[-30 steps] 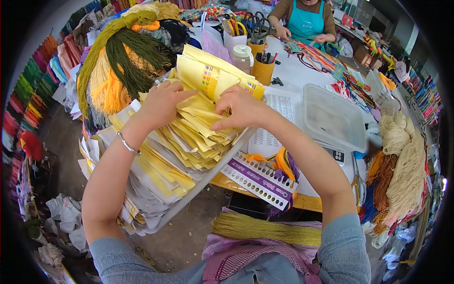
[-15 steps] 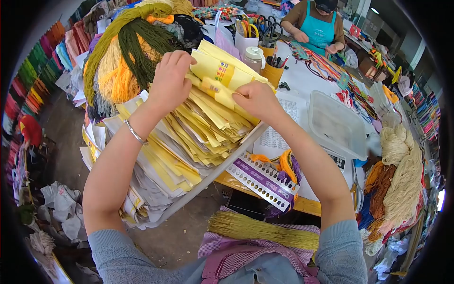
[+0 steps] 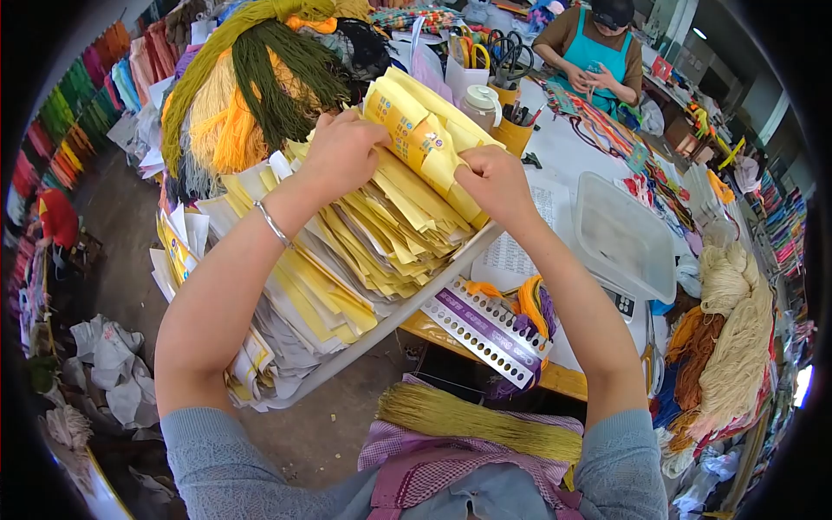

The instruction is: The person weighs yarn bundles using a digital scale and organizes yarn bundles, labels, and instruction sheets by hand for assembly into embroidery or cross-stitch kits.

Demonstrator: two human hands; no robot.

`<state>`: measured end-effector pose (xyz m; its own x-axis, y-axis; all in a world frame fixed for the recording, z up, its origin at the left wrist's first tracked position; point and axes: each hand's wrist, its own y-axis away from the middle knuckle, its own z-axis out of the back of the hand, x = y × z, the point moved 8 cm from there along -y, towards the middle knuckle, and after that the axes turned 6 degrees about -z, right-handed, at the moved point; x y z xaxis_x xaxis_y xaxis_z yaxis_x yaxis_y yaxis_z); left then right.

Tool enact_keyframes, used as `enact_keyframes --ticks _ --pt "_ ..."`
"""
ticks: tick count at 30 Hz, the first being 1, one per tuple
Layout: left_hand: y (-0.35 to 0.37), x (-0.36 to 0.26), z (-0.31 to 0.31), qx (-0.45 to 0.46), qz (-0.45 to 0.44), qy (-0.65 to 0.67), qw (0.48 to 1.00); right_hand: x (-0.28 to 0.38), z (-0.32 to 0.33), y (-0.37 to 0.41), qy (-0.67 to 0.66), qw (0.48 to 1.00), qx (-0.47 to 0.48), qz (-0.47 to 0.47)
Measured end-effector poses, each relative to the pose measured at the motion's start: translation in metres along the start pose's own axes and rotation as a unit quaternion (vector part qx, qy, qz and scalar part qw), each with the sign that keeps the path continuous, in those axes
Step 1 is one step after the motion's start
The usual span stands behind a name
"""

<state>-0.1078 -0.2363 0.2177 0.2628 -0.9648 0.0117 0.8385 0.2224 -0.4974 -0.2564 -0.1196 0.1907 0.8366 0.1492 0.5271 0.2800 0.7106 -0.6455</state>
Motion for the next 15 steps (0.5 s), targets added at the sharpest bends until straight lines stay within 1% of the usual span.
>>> enact_keyframes --ticks 6,8,9,11,12,14,15 --pt "-0.001 -0.003 -0.004 -0.015 -0.011 -0.005 1.0 -0.002 0.0 -0.001 -0.014 1.0 0.015 -0.01" --pt "-0.004 0.002 -0.007 0.012 0.032 0.018 0.999 -0.003 0.0 -0.001 -0.019 1.0 0.014 -0.006" --pt "-0.005 0.001 -0.007 0.012 0.033 0.017 0.999 -0.003 -0.001 0.0 -0.02 1.0 0.015 -0.006" --pt "-0.007 0.007 -0.009 0.01 0.072 0.064 0.995 -0.004 -0.001 0.0 -0.018 1.0 0.011 -0.005" --pt "-0.007 0.009 -0.012 0.01 0.074 0.064 0.995 -0.004 -0.001 0.0 -0.019 1.0 0.012 -0.005" --pt "-0.008 0.0 0.001 -0.095 -0.001 0.005 0.995 -0.002 0.0 0.0 -0.011 1.0 0.008 -0.001" --pt "-0.009 0.001 0.003 -0.095 -0.001 0.005 0.995 -0.002 -0.001 0.001 -0.011 1.0 0.008 0.0"
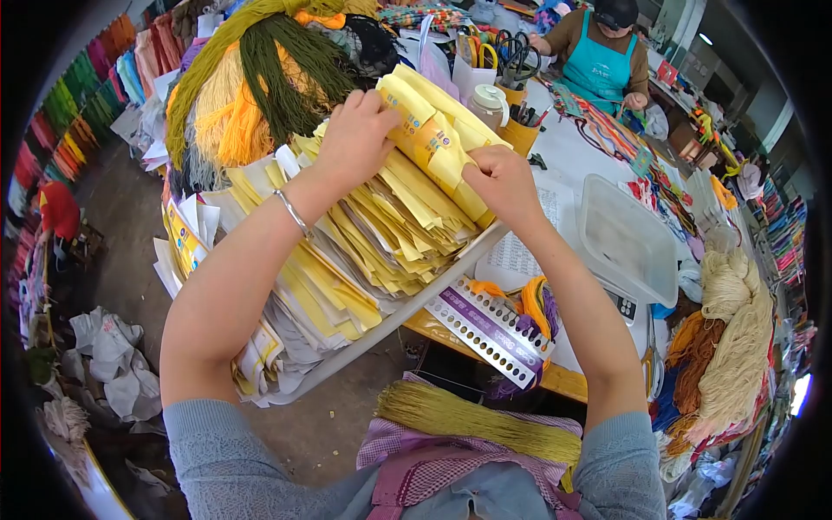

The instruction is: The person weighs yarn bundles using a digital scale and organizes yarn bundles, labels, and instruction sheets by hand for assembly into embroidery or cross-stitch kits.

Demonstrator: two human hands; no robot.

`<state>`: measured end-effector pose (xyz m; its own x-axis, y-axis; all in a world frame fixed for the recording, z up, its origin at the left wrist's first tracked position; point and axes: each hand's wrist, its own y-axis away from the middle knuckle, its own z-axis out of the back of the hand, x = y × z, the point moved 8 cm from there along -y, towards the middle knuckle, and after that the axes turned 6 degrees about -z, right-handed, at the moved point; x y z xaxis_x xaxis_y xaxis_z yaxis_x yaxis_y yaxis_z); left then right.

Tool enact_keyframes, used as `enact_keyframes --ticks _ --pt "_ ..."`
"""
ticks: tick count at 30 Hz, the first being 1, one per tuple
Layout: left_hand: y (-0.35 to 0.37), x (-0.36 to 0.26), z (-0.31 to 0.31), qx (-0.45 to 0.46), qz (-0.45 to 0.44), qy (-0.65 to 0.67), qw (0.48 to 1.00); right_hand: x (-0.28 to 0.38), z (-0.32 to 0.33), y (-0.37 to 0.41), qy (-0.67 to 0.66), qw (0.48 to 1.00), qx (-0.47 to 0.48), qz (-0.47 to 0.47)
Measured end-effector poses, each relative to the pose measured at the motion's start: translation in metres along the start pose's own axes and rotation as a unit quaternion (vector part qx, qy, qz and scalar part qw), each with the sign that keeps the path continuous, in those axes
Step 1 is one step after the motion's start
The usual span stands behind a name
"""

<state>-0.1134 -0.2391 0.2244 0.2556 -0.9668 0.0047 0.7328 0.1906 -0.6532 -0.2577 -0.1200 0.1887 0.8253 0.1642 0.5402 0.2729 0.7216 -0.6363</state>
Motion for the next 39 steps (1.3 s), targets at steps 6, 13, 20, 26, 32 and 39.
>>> enact_keyframes --ticks 6,13,20,26,32,39 --pt "-0.002 -0.003 0.001 0.011 -0.092 -0.039 0.995 0.016 0.001 0.004 0.063 0.997 -0.037 0.032" --pt "-0.012 -0.012 -0.004 0.01 -0.043 0.005 0.999 0.067 0.0 0.005 0.162 0.972 -0.05 0.162" --pt "-0.015 -0.005 -0.012 0.012 -0.031 0.051 0.998 0.083 -0.022 -0.006 0.07 0.994 -0.052 0.069" --pt "-0.016 0.018 -0.008 0.084 0.015 0.145 0.986 0.039 -0.043 -0.028 0.065 0.998 0.02 -0.015" --pt "-0.015 0.056 -0.005 -0.009 0.042 0.199 0.979 0.0 -0.054 -0.04 -0.014 0.997 0.05 -0.062" --pt "-0.002 0.053 0.004 -0.045 0.221 0.107 0.968 0.003 -0.052 -0.047 0.025 0.994 0.059 -0.091"
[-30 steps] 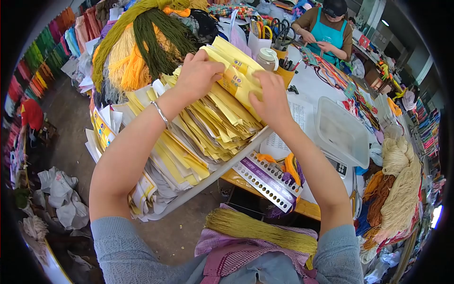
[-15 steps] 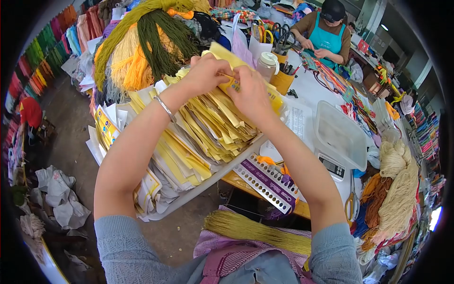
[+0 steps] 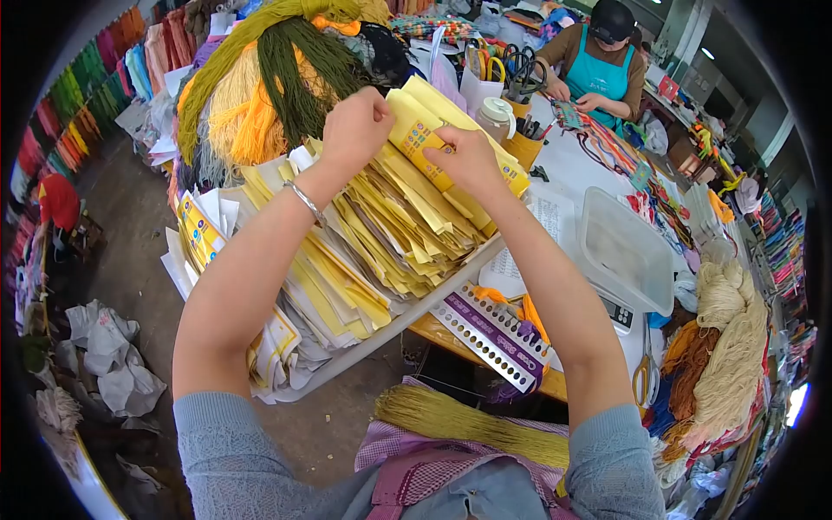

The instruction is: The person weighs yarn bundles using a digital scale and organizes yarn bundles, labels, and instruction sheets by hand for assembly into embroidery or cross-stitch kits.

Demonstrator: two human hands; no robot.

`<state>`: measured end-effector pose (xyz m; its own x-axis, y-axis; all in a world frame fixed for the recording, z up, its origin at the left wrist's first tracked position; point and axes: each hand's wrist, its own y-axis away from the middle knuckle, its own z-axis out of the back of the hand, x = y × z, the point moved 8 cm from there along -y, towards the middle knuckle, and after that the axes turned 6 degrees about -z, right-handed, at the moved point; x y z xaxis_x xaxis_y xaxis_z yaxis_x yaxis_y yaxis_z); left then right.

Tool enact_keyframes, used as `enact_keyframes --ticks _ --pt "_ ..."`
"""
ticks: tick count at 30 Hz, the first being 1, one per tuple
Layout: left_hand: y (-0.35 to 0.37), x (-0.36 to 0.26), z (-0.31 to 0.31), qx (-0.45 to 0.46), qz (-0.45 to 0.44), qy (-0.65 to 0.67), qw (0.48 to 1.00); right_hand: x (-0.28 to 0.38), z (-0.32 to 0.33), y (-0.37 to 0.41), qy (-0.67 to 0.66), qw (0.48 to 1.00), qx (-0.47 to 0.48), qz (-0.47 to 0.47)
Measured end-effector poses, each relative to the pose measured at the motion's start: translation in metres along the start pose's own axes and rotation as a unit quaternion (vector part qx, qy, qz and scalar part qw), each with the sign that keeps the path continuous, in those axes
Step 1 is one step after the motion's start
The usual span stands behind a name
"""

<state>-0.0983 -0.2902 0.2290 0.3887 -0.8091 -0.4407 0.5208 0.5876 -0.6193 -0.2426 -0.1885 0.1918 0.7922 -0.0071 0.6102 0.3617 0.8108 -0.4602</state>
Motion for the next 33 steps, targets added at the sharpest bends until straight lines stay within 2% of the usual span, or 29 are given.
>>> enact_keyframes --ticks 2,5,8,12,15,17,20,24,27,29,33 --pt "0.006 -0.002 -0.014 0.023 -0.05 -0.002 0.998 -0.005 -0.004 -0.003 0.001 0.998 0.044 -0.047" --pt "0.014 -0.007 -0.027 0.047 -0.065 -0.028 0.996 -0.014 -0.01 -0.008 -0.038 0.997 0.038 -0.051" --pt "0.017 -0.012 -0.031 0.004 -0.107 0.011 0.994 -0.011 -0.01 -0.006 -0.061 0.994 0.061 -0.07" --pt "0.016 -0.02 -0.029 0.04 -0.085 0.006 0.996 -0.015 -0.015 -0.006 -0.084 0.991 0.07 -0.072" --pt "0.018 -0.023 -0.025 0.027 -0.07 -0.004 0.997 -0.013 -0.013 -0.006 -0.059 0.996 0.049 -0.053" --pt "0.019 -0.025 -0.022 0.039 -0.041 -0.058 0.997 -0.013 -0.013 -0.004 -0.007 0.997 0.044 -0.057" --pt "0.023 -0.032 -0.021 0.025 -0.07 -0.069 0.995 -0.023 -0.021 -0.007 -0.031 0.997 0.039 -0.064" --pt "0.025 -0.033 -0.028 0.048 -0.074 -0.056 0.995 -0.005 -0.008 0.004 -0.043 0.996 0.009 -0.075" --pt "0.025 -0.032 -0.029 0.058 -0.091 -0.018 0.994 -0.001 -0.007 0.006 -0.075 0.996 0.008 -0.049" --pt "0.025 -0.029 -0.034 0.084 -0.086 -0.009 0.993 0.006 -0.008 0.006 -0.012 1.0 0.018 0.014" --pt "0.026 -0.028 -0.035 0.091 -0.074 -0.003 0.993 0.002 -0.006 0.005 -0.007 1.0 0.009 -0.017"
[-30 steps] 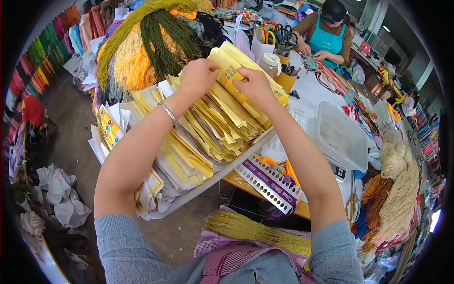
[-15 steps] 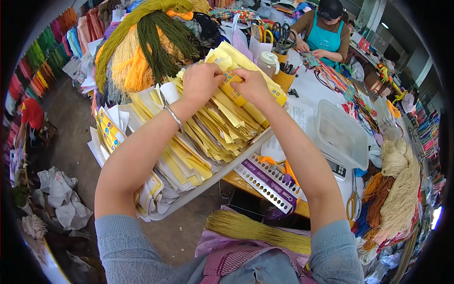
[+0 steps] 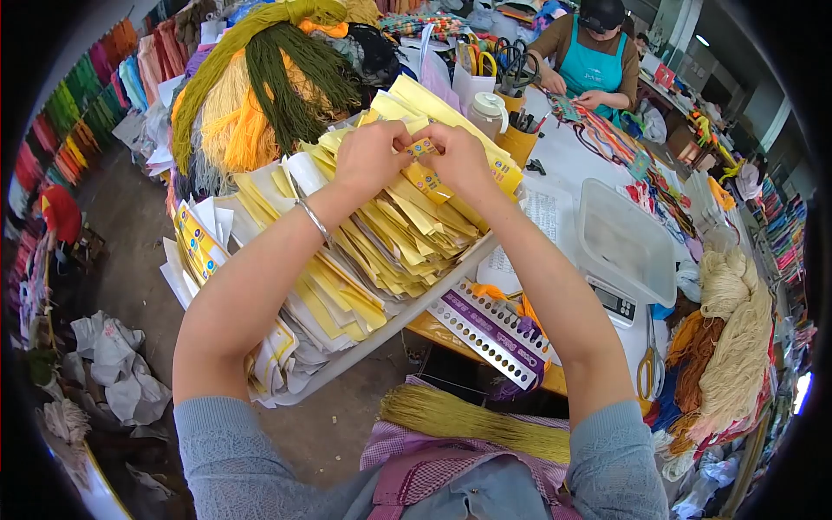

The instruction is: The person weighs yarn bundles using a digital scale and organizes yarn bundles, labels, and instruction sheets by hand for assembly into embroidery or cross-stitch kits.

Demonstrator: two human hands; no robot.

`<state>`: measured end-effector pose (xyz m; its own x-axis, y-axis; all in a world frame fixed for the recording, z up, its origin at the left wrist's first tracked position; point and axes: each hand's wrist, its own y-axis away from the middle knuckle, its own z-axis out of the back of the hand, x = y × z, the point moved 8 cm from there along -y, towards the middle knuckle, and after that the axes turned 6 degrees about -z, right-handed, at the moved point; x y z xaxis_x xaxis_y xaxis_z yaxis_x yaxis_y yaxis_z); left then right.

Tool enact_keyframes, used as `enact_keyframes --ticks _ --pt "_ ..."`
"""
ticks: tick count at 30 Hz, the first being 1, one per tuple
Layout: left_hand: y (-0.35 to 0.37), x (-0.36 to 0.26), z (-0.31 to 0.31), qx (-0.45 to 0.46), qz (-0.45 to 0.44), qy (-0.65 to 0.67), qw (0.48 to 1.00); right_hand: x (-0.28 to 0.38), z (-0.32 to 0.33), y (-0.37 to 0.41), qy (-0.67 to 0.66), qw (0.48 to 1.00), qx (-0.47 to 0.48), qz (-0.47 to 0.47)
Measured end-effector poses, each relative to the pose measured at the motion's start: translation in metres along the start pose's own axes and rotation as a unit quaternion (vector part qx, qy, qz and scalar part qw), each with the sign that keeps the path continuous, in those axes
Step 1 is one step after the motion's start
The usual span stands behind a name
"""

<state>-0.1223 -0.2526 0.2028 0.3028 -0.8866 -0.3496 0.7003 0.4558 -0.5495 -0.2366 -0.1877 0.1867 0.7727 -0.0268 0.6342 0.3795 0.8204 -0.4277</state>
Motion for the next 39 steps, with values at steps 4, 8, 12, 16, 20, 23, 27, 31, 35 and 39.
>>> enact_keyframes --ticks 4,8,12,16,20,23,27,31,35,39 --pt "0.004 -0.01 0.005 -0.022 -0.033 -0.024 0.999 -0.001 0.001 0.001 -0.006 1.0 0.01 -0.008" --pt "0.005 -0.017 0.007 -0.02 -0.045 -0.034 0.998 -0.005 -0.001 0.0 -0.022 1.0 0.009 0.012" --pt "0.009 -0.015 0.006 -0.042 -0.008 -0.009 0.999 -0.009 -0.001 -0.001 -0.037 0.999 0.001 0.006" --pt "0.013 -0.029 0.006 -0.082 -0.097 -0.078 0.989 -0.01 0.001 0.001 -0.015 1.0 0.01 -0.013" --pt "0.015 -0.034 0.0 -0.033 -0.091 -0.106 0.99 -0.012 0.0 0.0 -0.016 0.999 0.021 -0.023" --pt "0.02 -0.048 0.007 -0.069 -0.13 -0.141 0.979 -0.011 0.001 0.002 -0.016 0.999 0.019 -0.025" --pt "0.022 -0.052 0.008 -0.076 -0.124 -0.144 0.979 -0.013 0.0 0.001 -0.024 0.999 0.021 -0.027" --pt "0.021 -0.052 0.002 -0.038 -0.106 -0.106 0.988 -0.011 0.002 0.002 -0.041 0.998 0.041 -0.023" --pt "0.018 -0.039 0.001 -0.071 -0.085 -0.086 0.99 -0.016 -0.002 0.002 -0.081 0.995 0.056 -0.027" --pt "0.022 -0.042 -0.004 -0.027 -0.087 -0.097 0.991 -0.016 -0.003 0.002 -0.076 0.994 0.068 -0.027"
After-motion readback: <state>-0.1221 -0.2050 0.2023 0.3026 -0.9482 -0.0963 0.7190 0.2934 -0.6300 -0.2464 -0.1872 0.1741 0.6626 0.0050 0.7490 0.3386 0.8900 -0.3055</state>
